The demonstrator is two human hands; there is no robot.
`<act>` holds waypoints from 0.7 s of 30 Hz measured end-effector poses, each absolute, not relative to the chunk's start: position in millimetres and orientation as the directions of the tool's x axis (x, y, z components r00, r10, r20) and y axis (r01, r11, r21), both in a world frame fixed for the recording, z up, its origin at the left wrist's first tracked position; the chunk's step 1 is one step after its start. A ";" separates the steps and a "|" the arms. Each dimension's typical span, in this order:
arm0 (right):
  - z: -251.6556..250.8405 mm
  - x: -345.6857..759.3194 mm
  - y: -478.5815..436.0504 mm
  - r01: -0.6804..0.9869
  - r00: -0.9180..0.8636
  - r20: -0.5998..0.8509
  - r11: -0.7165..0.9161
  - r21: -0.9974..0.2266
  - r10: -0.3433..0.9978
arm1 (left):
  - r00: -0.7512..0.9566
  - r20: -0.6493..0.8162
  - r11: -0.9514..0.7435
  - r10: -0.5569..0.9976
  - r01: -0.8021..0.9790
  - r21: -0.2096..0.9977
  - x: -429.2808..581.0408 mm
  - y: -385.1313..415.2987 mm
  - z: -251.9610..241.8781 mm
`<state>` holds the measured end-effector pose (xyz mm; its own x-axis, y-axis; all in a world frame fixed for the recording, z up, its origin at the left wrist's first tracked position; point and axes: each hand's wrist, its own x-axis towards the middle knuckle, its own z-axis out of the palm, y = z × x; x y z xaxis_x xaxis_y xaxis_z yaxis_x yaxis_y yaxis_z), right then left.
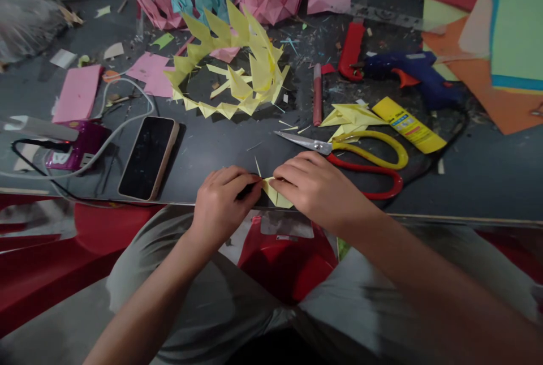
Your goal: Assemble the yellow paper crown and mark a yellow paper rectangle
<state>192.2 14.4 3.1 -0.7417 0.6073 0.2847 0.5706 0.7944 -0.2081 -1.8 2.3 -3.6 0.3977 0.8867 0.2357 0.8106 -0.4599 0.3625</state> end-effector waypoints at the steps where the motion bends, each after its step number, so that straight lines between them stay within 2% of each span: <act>1: 2.0 193.0 13.6 0.573 -0.729 0.288 0.784 -0.240 0.621 | 0.403 0.229 -0.462 0.886 0.806 0.370 -1.9 4.1 -3.2; 6: -3.6 196.1 9.4 0.599 -0.631 0.305 0.698 -0.393 0.713 | 0.444 0.194 -0.484 0.875 0.784 0.389 -3.6 9.5 -0.4; 10: -6.8 192.1 9.0 0.660 -0.459 0.347 0.575 -0.482 0.818 | 0.459 0.187 -0.495 0.868 0.779 0.386 -4.5 10.2 0.5; 15: -3.3 188.8 12.0 0.667 -0.374 0.264 0.455 -0.590 0.889 | 0.466 0.198 -0.506 0.862 0.775 0.379 -5.1 10.3 0.7; 18: -1.3 190.9 13.5 0.666 -0.356 0.220 0.412 -0.622 0.908 | 0.464 0.209 -0.508 0.861 0.776 0.373 -5.4 10.3 0.6; 21: -2.2 194.0 14.5 0.678 -0.326 0.252 0.411 -0.609 0.911 | 0.460 0.222 -0.511 0.860 0.776 0.370 -5.4 10.2 0.4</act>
<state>194.0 14.5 -2.2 -0.3257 0.9113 0.2519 0.6782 0.4109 -0.6093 -5.4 10.2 0.4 0.4601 0.8596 0.2223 0.7760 -0.5110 0.3697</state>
